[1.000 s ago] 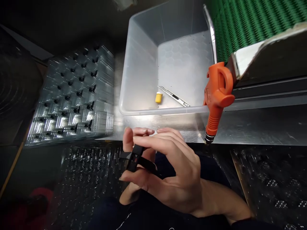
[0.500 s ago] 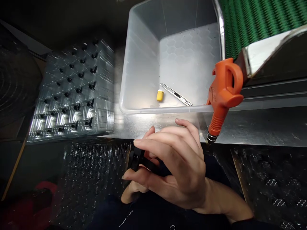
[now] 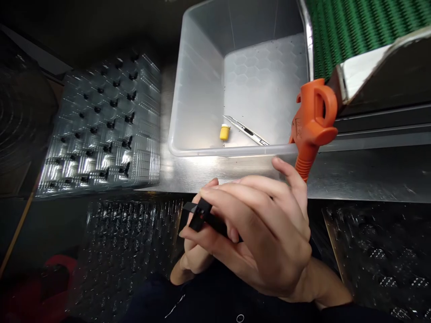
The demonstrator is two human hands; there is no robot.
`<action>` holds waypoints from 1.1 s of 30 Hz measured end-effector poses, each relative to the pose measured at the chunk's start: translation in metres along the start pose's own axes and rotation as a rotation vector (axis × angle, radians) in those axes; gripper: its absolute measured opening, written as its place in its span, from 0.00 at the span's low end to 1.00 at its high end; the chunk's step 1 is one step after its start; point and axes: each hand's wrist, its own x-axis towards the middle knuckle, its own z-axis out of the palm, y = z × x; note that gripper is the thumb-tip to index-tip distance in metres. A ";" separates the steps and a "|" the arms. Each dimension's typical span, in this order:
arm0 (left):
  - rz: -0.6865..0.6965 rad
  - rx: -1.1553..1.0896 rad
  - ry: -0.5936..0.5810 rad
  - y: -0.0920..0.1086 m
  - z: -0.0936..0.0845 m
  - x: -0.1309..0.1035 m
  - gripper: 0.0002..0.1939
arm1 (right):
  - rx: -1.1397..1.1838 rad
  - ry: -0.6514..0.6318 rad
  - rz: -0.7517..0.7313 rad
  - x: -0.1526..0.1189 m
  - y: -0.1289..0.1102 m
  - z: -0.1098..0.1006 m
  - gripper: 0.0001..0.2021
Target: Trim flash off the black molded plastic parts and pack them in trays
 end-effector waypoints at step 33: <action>0.726 0.153 0.383 0.015 0.003 0.015 0.15 | 0.201 0.064 -0.100 -0.013 0.022 0.001 0.08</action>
